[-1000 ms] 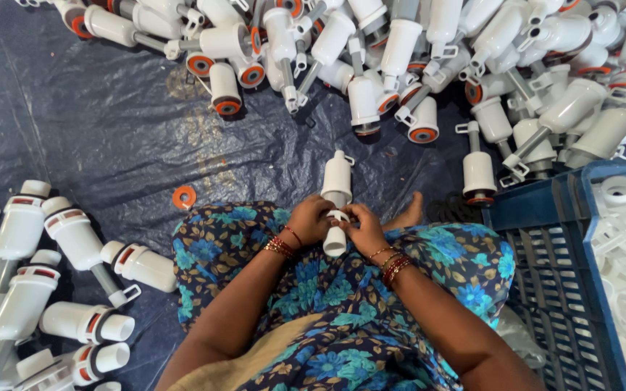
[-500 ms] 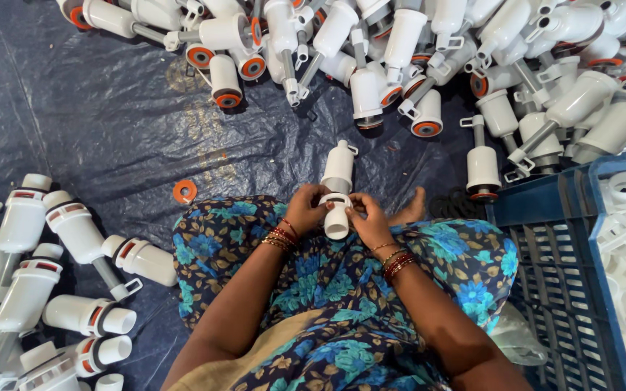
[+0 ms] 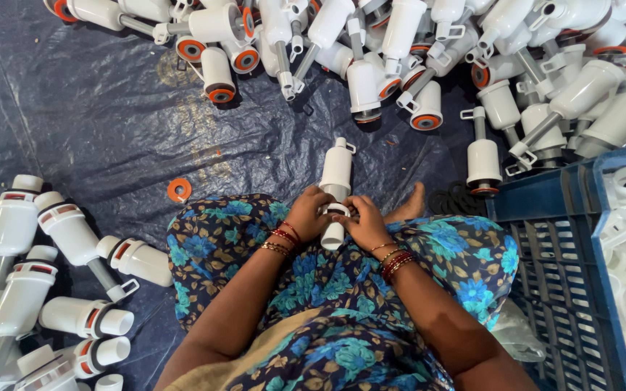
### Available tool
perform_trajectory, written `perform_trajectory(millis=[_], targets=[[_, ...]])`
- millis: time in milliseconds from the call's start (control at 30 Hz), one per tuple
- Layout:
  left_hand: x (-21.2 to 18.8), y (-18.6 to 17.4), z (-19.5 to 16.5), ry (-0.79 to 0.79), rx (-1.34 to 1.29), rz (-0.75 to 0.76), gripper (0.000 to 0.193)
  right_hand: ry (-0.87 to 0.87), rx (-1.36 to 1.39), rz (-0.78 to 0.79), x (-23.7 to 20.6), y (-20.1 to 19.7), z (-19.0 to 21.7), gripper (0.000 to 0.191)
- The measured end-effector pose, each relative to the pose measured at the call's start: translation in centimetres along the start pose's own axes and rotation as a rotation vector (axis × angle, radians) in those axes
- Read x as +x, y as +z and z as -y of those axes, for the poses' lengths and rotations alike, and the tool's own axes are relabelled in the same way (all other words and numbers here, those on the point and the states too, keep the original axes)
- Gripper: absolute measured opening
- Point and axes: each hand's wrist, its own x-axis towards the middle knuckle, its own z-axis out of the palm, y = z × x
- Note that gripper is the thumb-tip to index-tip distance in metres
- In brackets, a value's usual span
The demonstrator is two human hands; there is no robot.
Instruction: The person sits on a tarp and assembles white plastic components by inserting orange rings and black rubber bands into them. She handles the parts one at a time, repeatedly picking them up, fitting the rings, and placing the finished units aside.
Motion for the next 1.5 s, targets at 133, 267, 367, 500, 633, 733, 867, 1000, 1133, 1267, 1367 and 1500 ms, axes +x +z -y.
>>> perform_trajectory(millis=[133, 267, 367, 500, 633, 733, 867, 1000, 1133, 1267, 1367, 1500], targets=[[0.0, -0.2, 0.1, 0.008, 0.016, 0.057, 0.041, -0.014, -0.030, 0.031, -0.2, -0.4, 0.2, 0.039], [-0.1, -0.1, 0.3, 0.042, 0.066, 0.051, 0.038, -0.094, -0.084, 0.003, -0.3, -0.8, 0.9, 0.043], [-0.1, 0.0, 0.3, 0.054, 0.050, 0.031, 0.034, -0.079, -0.025, 0.008, -0.3, -1.0, 1.3, 0.042], [0.0, -0.2, -0.1, 0.033, -0.019, 0.031, 0.035, -0.069, -0.018, 0.013, -0.3, -1.0, 1.5, 0.041], [0.0, -0.5, -0.7, 0.019, -0.018, 0.060, 0.033, -0.069, 0.005, 0.019, -0.2, -0.9, 1.5, 0.040], [0.1, -0.6, -1.0, 0.049, 0.041, 0.057, 0.031, -0.045, 0.007, 0.037, -0.1, -1.1, 1.5, 0.040], [-0.1, -0.6, -1.2, 0.056, 0.061, 0.078, 0.030, -0.020, 0.014, 0.104, -0.1, -1.5, 1.8, 0.039], [-0.4, -0.3, -0.6, 0.087, 0.038, 0.065, 0.029, -0.042, -0.019, 0.123, -0.1, -1.5, 1.8, 0.042], [0.1, 0.6, 0.8, 0.082, -0.018, 0.016, 0.029, -0.057, 0.018, 0.060, 0.3, -0.5, 0.5, 0.041], [0.4, 1.8, 2.9, 0.072, -0.077, -0.155, 0.033, 0.012, 0.322, -0.040, 1.0, 0.9, -1.3, 0.041], [0.5, 1.8, 4.1, -0.104, -0.391, -0.192, 0.031, 0.168, 0.622, -0.047, 1.3, 1.3, -2.1, 0.037], [0.7, 1.4, 4.1, -0.194, -0.612, -0.011, 0.062, 0.034, 0.397, -0.133, 1.3, 0.9, -1.9, 0.031]])
